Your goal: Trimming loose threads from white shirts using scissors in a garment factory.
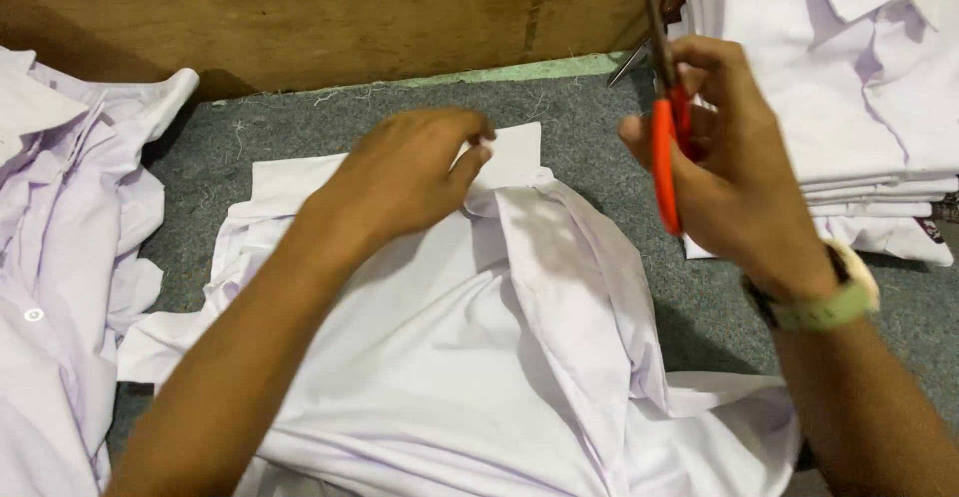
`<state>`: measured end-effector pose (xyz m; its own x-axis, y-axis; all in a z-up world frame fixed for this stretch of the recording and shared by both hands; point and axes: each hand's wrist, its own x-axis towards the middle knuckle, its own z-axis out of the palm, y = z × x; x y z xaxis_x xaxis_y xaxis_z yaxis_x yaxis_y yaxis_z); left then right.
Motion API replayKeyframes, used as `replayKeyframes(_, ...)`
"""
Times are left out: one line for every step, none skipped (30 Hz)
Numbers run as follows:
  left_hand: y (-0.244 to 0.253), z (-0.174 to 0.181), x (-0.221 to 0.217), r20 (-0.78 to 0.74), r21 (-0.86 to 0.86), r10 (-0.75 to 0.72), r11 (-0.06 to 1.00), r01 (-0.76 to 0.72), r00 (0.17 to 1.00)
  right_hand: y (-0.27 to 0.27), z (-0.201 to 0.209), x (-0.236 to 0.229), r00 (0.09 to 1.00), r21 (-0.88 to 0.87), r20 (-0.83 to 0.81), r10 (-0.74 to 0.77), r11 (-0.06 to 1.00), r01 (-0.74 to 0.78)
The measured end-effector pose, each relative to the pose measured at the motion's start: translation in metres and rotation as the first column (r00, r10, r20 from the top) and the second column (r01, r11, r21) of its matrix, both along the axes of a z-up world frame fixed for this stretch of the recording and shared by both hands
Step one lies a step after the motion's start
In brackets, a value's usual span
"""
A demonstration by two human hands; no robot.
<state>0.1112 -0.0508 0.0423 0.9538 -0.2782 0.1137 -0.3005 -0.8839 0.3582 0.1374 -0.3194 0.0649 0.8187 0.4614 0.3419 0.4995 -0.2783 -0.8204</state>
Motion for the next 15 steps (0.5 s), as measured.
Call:
replayKeyframes(-0.007,-0.013,0.02,0.003,0.003,-0.001,1.0,0.001,1.0,0.004,-0.011,0.009,1.0,0.003,0.003,-0.001,1.0,0.001)
replayKeyframes(-0.013,-0.025,0.041,-0.042,-0.061,0.065,0.996,-0.067,0.997,0.009,-0.023,0.02,0.997,-0.002,-0.041,-0.067,0.998,0.067)
replayKeyframes(-0.018,-0.04,0.062,-0.095,-0.126,0.131,0.982,-0.142,0.987,0.014,-0.035,0.031,0.988,-0.015,-0.088,-0.129,0.992,0.128)
replayKeyframes(-0.018,-0.046,0.067,-0.095,-0.127,0.135,0.981,-0.147,0.986,0.012,-0.051,0.038,0.988,-0.016,-0.087,-0.124,0.992,0.123)
replayKeyframes(-0.019,-0.055,0.072,-0.117,-0.121,0.115,0.984,-0.129,0.987,0.009,-0.068,0.043,0.986,-0.011,-0.024,-0.167,0.986,0.166)
replayKeyframes(-0.02,-0.063,0.078,-0.139,-0.117,0.095,0.987,-0.111,0.986,0.005,-0.085,0.05,0.977,-0.003,0.04,-0.208,0.978,0.208)
replayKeyframes(-0.019,-0.071,0.079,-0.147,-0.117,0.092,0.987,-0.11,0.985,0.002,-0.092,0.05,0.977,-0.005,0.032,-0.21,0.978,0.211)
replayKeyframes(-0.017,-0.079,0.081,-0.11,-0.132,0.096,0.985,-0.11,0.989,0.0,-0.099,0.051,0.97,-0.052,0.078,-0.232,0.97,0.236)
replayKeyframes(-0.017,-0.087,0.082,-0.076,-0.152,0.094,0.983,-0.105,0.993,-0.003,-0.106,0.05,0.959,-0.103,0.124,-0.254,0.958,0.267)
replayKeyframes(-0.016,-0.09,0.085,-0.087,-0.155,0.085,0.983,-0.098,0.993,-0.002,-0.105,0.052,0.958,-0.11,0.115,-0.262,0.955,0.274)
replayKeyframes(-0.014,-0.095,0.084,-0.069,-0.154,0.086,0.983,-0.096,0.994,0.0,-0.104,0.053,0.962,-0.09,0.139,-0.235,0.965,0.248)
replayKeyframes(-0.013,-0.098,0.082,-0.051,-0.153,0.087,0.984,-0.094,0.995,0.001,-0.103,0.053,0.965,-0.07,0.163,-0.208,0.973,0.221)
replayKeyframes(-0.011,-0.102,0.085,-0.046,-0.151,0.085,0.984,-0.092,0.995,0.004,-0.105,0.055,0.964,-0.067,0.166,-0.21,0.972,0.224)
replayKeyframes(-0.009,-0.105,0.087,-0.021,-0.157,0.099,0.982,-0.101,0.995,0.007,-0.107,0.056,0.965,-0.041,0.167,-0.202,0.977,0.211)
replayKeyframes(-0.007,-0.111,0.086,-0.003,-0.161,0.114,0.98,-0.113,0.993,0.009,-0.111,0.055,0.968,-0.017,0.16,-0.191,0.98,0.197)
